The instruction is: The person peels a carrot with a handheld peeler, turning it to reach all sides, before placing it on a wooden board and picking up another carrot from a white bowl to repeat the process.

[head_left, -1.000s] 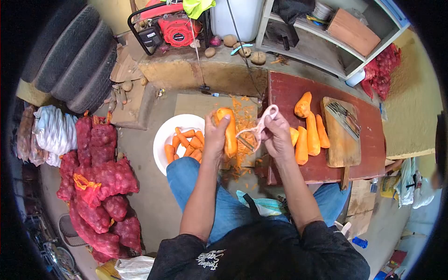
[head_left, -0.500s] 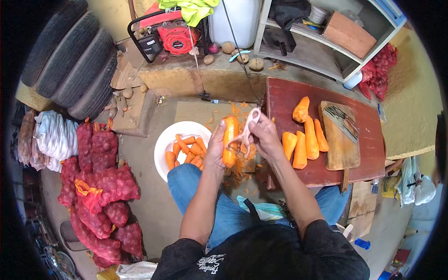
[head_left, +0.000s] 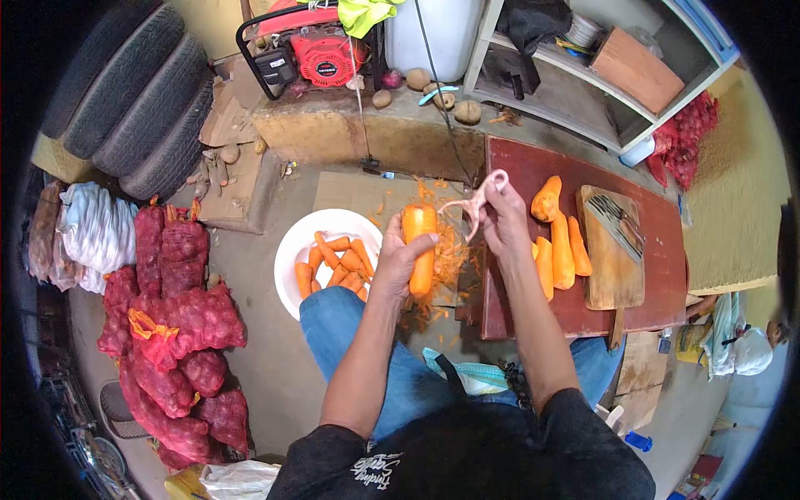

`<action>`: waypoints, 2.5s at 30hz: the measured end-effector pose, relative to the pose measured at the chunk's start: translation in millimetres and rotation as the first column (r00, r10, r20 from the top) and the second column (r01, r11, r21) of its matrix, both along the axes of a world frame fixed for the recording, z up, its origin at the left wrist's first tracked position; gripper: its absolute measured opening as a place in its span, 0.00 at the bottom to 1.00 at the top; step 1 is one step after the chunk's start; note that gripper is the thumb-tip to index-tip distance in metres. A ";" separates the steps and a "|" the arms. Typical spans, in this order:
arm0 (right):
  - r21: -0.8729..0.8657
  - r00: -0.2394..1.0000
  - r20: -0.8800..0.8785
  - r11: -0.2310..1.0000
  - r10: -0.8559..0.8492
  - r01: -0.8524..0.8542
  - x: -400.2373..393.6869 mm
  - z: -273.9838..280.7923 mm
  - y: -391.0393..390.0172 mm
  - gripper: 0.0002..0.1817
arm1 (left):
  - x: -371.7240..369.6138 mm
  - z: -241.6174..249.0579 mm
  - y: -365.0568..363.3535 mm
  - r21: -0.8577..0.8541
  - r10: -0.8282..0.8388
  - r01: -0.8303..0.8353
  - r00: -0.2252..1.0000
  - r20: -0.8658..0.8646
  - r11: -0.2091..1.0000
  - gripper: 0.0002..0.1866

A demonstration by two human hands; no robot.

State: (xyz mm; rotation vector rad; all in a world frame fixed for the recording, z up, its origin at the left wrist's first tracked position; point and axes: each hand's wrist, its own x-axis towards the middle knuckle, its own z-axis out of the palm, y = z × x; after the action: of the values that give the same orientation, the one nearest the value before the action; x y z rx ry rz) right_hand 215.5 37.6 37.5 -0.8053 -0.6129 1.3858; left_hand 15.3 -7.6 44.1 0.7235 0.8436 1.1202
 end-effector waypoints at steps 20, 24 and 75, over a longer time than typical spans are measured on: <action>0.092 0.970 0.241 0.994 0.038 -0.061 -6.5 39.1 -7.1 0.05 | 12.9 4.0 -10.1 0.271 0.009 0.171 0.831 -0.557 0.947 0.30; 0.171 0.979 0.186 0.984 -0.079 0.047 27.3 18.8 16.6 0.06 | 12.1 -1.0 -9.0 0.408 0.152 0.129 0.794 -0.589 0.904 0.32; 0.139 0.961 0.219 0.980 -0.168 0.140 47.0 25.8 17.2 0.04 | -2.7 4.5 -21.5 0.240 0.047 0.351 0.479 -0.877 0.905 0.27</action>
State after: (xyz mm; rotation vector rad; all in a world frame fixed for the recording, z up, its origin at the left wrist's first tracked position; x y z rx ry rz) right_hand 262.4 54.8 63.3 -0.9016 -0.7897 1.1101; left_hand 12.6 -29.2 48.6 1.7852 1.3844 0.6871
